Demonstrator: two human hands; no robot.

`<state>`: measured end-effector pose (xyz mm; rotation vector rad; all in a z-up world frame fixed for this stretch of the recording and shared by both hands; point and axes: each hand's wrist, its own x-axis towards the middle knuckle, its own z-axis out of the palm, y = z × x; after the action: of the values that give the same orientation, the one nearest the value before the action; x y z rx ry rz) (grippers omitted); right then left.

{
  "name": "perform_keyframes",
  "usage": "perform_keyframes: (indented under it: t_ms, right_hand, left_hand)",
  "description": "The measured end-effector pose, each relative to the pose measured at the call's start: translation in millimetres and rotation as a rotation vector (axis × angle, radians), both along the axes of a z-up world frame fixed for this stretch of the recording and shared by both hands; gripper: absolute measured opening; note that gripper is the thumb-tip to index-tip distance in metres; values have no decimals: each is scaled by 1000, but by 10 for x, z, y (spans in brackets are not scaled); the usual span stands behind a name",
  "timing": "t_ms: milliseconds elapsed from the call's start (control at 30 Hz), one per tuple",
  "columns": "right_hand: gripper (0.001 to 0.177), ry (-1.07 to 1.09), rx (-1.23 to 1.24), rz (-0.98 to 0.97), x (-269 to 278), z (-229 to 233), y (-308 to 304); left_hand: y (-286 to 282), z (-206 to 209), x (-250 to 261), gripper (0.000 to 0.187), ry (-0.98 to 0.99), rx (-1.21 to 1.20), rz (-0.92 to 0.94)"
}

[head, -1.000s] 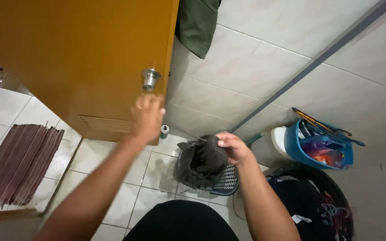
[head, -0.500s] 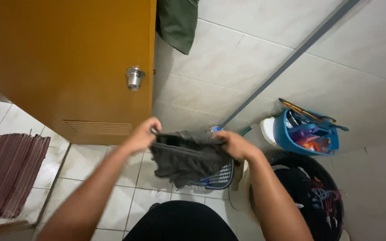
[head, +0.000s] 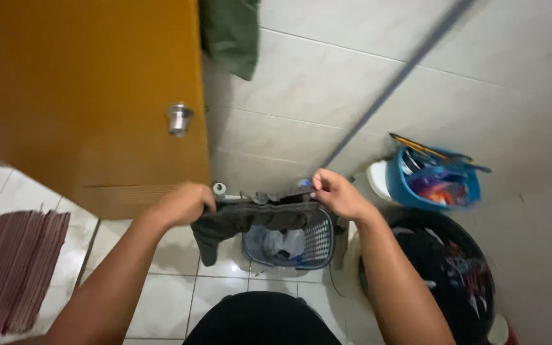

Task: Taking items of clothing from a laundry basket and putting them on plastic hangers.

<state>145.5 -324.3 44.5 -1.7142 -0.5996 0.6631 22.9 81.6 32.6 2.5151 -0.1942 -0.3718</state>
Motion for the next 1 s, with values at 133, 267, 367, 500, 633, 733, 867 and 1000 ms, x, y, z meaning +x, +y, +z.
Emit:
perform_keyframes:
  t_ms: [133,267,367,500,633,733,867,1000]
  right_hand:
    - [24,-211,-57,-119,-129,-52,-21]
    - [21,-55,62,-222,-233,-138,-134]
    - [16,-178,-87,-259,-304,-95,-315]
    - [29,-205,-139,-360,-338,-22,-696]
    - [39,-198,-266,-400,-335,158,-1089]
    - [46,-473,-294,-334,-238,5,-1470]
    - [29,-246,-311,-475,34,-598,-2098]
    - [20,-85,-258,-325,228,-926,-2562]
  left_hand:
    - [-297,-143,-47,55,-168,-128,-191]
    - [-786,309,-37,45,-98,16,-34]
    - [-1056,331,83,30,-72,189,55]
    - [-1428,364,297,26,-157,251,51]
    - [-1858,140,623,32,-221,152,59]
    - [-2252,-66,837,37,-392,-126,51]
    - [-2811,113,972,35,-411,-371,43]
    - [-3269,147,1098,35,-325,-361,36]
